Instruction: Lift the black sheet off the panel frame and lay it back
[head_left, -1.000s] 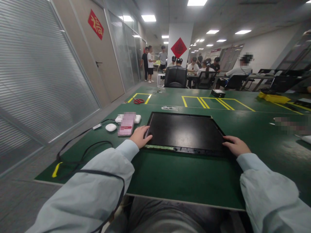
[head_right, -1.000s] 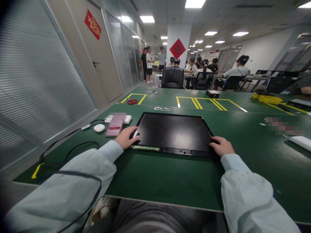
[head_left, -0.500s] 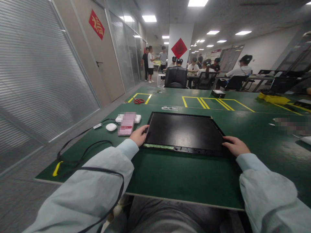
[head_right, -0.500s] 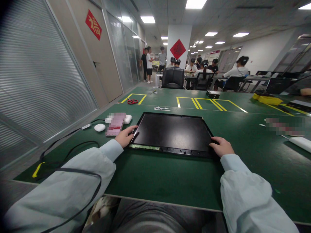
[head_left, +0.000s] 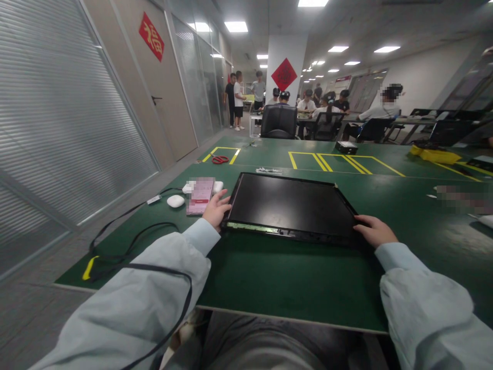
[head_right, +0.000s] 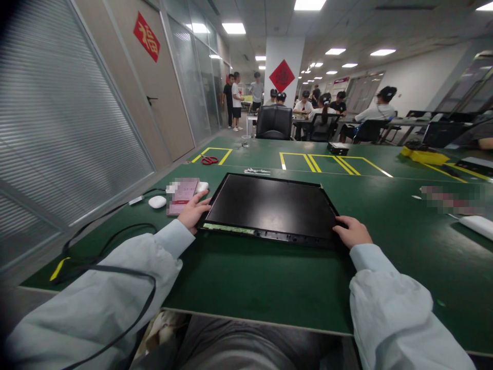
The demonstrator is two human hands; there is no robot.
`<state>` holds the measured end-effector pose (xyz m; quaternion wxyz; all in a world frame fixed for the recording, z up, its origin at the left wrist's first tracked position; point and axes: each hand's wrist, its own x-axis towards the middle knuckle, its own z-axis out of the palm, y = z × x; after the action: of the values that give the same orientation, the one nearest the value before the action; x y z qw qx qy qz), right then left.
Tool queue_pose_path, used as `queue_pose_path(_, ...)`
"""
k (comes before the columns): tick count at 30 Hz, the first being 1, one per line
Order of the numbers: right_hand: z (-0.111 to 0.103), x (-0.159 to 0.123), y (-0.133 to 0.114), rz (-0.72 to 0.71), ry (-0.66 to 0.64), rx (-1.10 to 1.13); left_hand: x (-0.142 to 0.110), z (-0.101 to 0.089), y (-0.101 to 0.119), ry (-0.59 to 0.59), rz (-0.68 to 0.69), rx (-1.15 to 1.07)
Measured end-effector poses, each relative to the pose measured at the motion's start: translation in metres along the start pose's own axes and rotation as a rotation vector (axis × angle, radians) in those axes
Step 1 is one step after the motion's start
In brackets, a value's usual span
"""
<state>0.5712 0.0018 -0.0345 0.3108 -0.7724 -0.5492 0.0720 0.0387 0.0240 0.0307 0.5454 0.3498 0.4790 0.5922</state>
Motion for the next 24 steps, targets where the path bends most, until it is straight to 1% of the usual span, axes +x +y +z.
queue_pose_path(3,-0.0003,-0.0005,-0.001,-0.005,-0.001,0.002,0.0005,0.0011,-0.0008,0.019,-0.054,-0.048)
queue_pose_path(10,-0.0031,-0.004,-0.0078,-0.001,-0.013,-0.001,0.0009,0.0004,-0.0013,-0.028,-0.134,-0.07)
queue_pose_path(12,-0.0038,-0.0037,-0.0081,0.001,-0.019,-0.001,0.0002,0.0022,-0.0013,-0.023,-0.144,-0.089)
queue_pose_path(17,-0.0027,-0.0014,-0.0047,0.015,-0.024,0.0,-0.0023,0.007,-0.0044,-0.002,-0.12,-0.097)
queue_pose_path(21,-0.0001,-0.0003,-0.001,-0.003,-0.004,0.006,-0.0025,0.0054,-0.0089,-0.094,-0.059,-0.005)
queue_pose_path(24,0.0007,-0.0004,-0.0003,-0.008,0.013,0.011,-0.0008,0.0028,-0.0095,-0.109,-0.023,0.025)
